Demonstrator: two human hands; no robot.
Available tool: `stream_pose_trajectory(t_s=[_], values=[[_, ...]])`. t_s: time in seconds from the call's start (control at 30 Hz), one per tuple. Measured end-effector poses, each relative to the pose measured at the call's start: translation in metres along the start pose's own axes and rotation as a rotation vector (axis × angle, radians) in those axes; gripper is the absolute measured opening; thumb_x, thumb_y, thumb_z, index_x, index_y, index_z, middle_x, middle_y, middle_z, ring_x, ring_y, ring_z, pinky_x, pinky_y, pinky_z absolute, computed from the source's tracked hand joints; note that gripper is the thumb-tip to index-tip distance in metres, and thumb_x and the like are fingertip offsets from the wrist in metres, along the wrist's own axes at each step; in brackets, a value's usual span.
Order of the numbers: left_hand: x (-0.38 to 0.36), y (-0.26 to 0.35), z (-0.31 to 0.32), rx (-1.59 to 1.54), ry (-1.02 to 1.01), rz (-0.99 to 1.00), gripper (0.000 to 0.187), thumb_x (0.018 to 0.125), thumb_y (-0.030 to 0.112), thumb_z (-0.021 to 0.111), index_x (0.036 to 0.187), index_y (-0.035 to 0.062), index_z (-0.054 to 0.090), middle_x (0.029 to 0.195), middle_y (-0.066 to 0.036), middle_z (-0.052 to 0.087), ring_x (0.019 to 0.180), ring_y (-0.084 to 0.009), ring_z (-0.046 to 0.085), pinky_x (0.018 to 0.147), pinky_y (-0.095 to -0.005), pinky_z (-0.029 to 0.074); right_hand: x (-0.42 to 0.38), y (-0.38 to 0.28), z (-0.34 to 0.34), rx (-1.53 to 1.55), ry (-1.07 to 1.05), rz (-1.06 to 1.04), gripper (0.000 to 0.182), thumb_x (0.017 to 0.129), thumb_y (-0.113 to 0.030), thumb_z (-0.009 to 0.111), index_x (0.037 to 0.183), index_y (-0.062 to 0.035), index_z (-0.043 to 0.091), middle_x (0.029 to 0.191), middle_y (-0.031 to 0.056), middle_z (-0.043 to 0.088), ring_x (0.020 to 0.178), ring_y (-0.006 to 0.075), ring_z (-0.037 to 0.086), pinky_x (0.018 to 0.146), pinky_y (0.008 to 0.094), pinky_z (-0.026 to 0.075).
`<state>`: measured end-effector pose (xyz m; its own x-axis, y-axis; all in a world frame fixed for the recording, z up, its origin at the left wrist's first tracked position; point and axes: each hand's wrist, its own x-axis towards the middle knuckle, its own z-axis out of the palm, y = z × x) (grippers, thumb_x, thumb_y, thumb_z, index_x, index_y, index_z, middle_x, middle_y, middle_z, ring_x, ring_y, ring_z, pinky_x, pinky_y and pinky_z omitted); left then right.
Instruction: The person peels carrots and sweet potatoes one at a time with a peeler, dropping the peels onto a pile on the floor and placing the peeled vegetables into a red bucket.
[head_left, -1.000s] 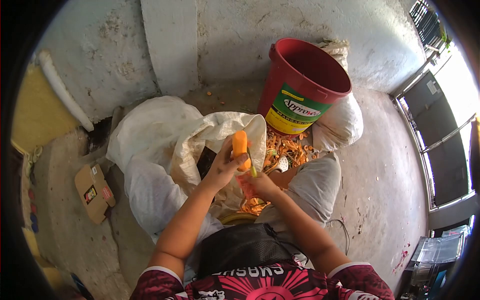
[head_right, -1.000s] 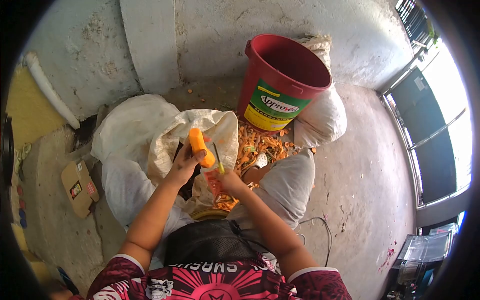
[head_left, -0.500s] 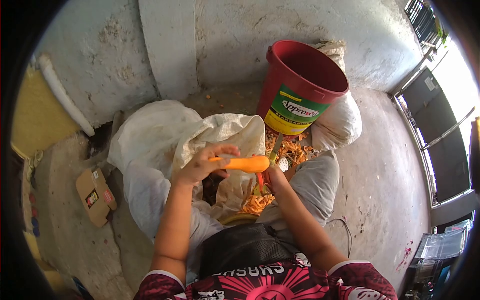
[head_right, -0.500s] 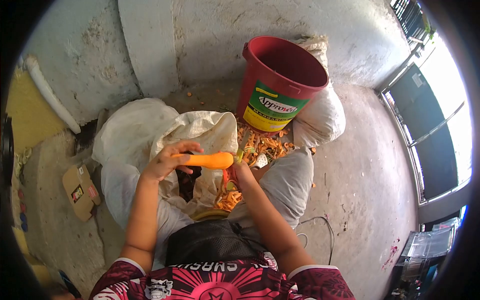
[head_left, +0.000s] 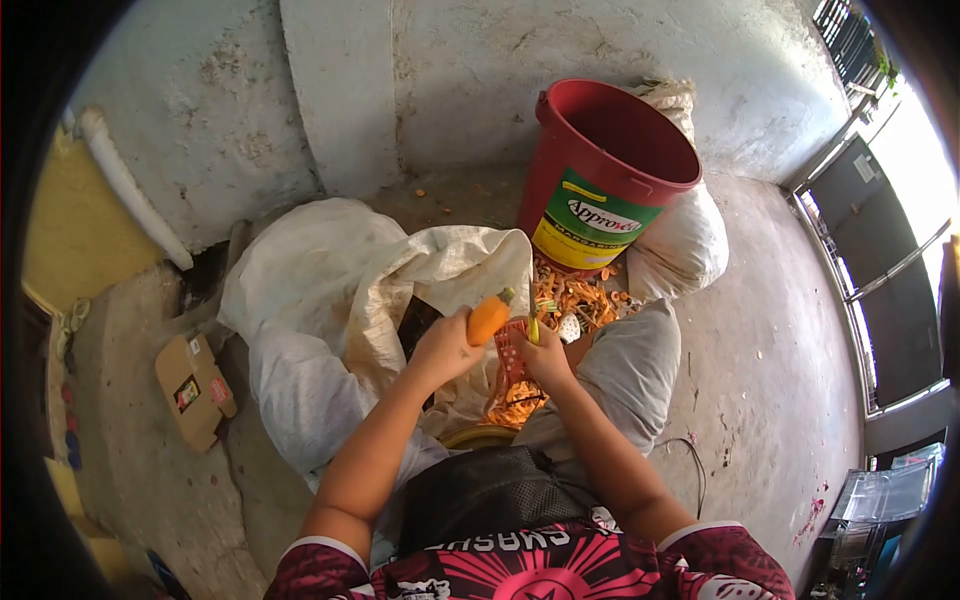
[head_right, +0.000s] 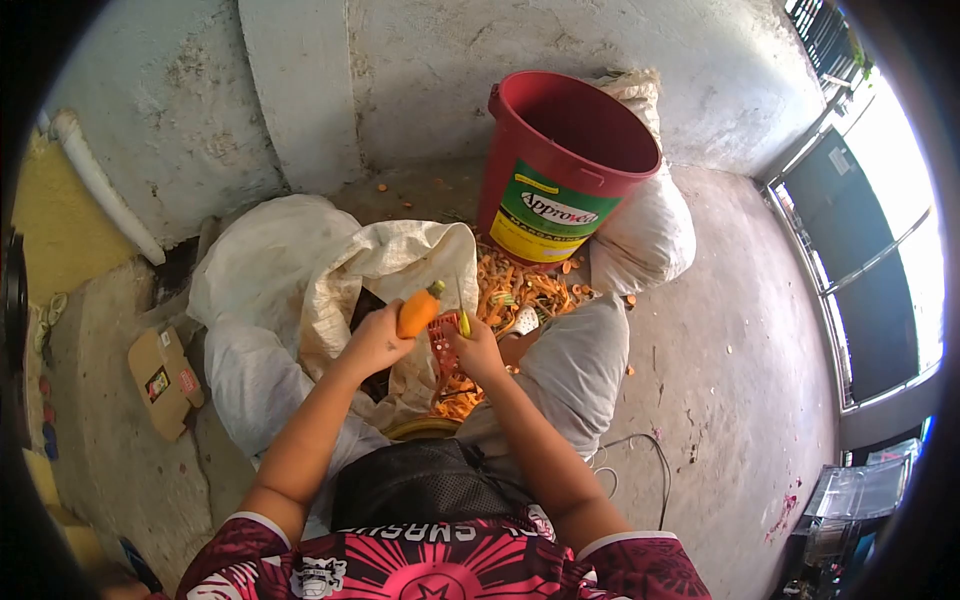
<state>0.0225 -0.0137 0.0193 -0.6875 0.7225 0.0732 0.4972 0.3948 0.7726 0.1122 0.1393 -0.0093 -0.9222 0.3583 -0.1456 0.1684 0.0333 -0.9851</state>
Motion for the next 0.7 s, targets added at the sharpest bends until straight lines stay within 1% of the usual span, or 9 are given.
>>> stream_pose_trajectory(t_s=[0.03,0.07,0.13,0.17,0.23,0.33,0.57,0.7], values=[[0.002,0.0,-0.003,0.071,0.03,-0.052,0.039,0.064,0.015,0.06,0.096,-0.0026,0.049,0.075,-0.021,0.057,0.072,-0.0345,0.056,0.063,-0.0366,0.045,-0.001,0.0,-0.002,-0.044,-0.024,-0.02,0.019,0.08,-0.015,0.052,0.093,-0.0006,0.053,0.072,0.0064,0.057,0.06,0.0122,0.052,0.056,0.0262,0.042],[0.003,0.001,-0.006,0.142,0.059,-0.103,0.039,0.064,0.014,0.06,0.097,-0.0022,0.049,0.075,-0.022,0.057,0.072,-0.0345,0.056,0.062,-0.0368,0.045,-0.002,-0.002,-0.004,-0.189,-0.033,-0.041,0.02,0.08,-0.015,0.052,0.094,-0.0009,0.053,0.071,0.0085,0.057,0.06,0.0145,0.053,0.056,0.0274,0.042],[0.002,0.009,-0.016,0.136,0.041,-0.122,0.036,0.063,0.013,0.06,0.094,-0.0014,0.051,0.074,-0.021,0.057,0.072,-0.0344,0.056,0.063,-0.0366,0.045,-0.009,-0.021,-0.003,-0.48,-0.054,-0.083,0.022,0.079,-0.017,0.054,0.095,-0.0014,0.053,0.07,0.0128,0.057,0.059,0.0189,0.054,0.057,0.0299,0.042],[0.002,0.011,-0.02,0.134,0.033,-0.133,0.034,0.062,0.013,0.06,0.092,-0.001,0.052,0.073,-0.021,0.058,0.072,-0.0344,0.056,0.063,-0.0365,0.045,-0.008,-0.02,-0.003,-0.488,-0.054,-0.089,0.022,0.079,-0.018,0.054,0.093,-0.0015,0.053,0.068,0.0125,0.056,0.059,0.0181,0.053,0.057,0.0299,0.042],[0.003,0.007,-0.02,0.12,-0.002,-0.093,0.032,0.061,0.013,0.061,0.089,-0.0009,0.053,0.074,-0.02,0.058,0.072,-0.0343,0.056,0.064,-0.0359,0.045,-0.008,-0.018,-0.002,-0.505,-0.056,-0.098,0.022,0.079,-0.022,0.055,0.087,-0.0018,0.054,0.065,0.012,0.054,0.058,0.0164,0.052,0.056,0.0299,0.042],[0.004,0.004,-0.02,0.068,-0.039,-0.056,0.031,0.059,0.013,0.062,0.086,-0.0017,0.054,0.074,-0.021,0.058,0.072,-0.0342,0.056,0.063,-0.035,0.045,-0.011,-0.023,0.001,-0.555,-0.032,-0.111,0.024,0.077,-0.018,0.055,0.094,-0.0011,0.054,0.065,0.0176,0.055,0.057,0.0257,0.055,0.056,0.0325,0.042],[0.005,0.005,-0.024,0.002,-0.118,-0.049,0.033,0.057,0.014,0.062,0.084,-0.0037,0.055,0.072,-0.021,0.058,0.069,-0.0338,0.057,0.063,-0.0327,0.045,-0.012,-0.025,0.004,-0.495,-0.03,-0.122,0.023,0.078,-0.018,0.055,0.092,-0.0004,0.054,0.061,0.0159,0.054,0.052,0.0231,0.054,0.053,0.0318,0.042],[0.006,0.004,-0.023,-0.071,-0.155,-0.072,0.034,0.056,0.014,0.062,0.083,-0.005,0.056,0.069,-0.021,0.058,0.065,-0.0313,0.058,0.062,-0.0317,0.045,-0.01,-0.018,0.002,-0.459,-0.03,-0.144,0.023,0.078,-0.02,0.055,0.092,-0.0015,0.055,0.061,0.015,0.055,0.052,0.0217,0.054,0.053,0.0319,0.042]])
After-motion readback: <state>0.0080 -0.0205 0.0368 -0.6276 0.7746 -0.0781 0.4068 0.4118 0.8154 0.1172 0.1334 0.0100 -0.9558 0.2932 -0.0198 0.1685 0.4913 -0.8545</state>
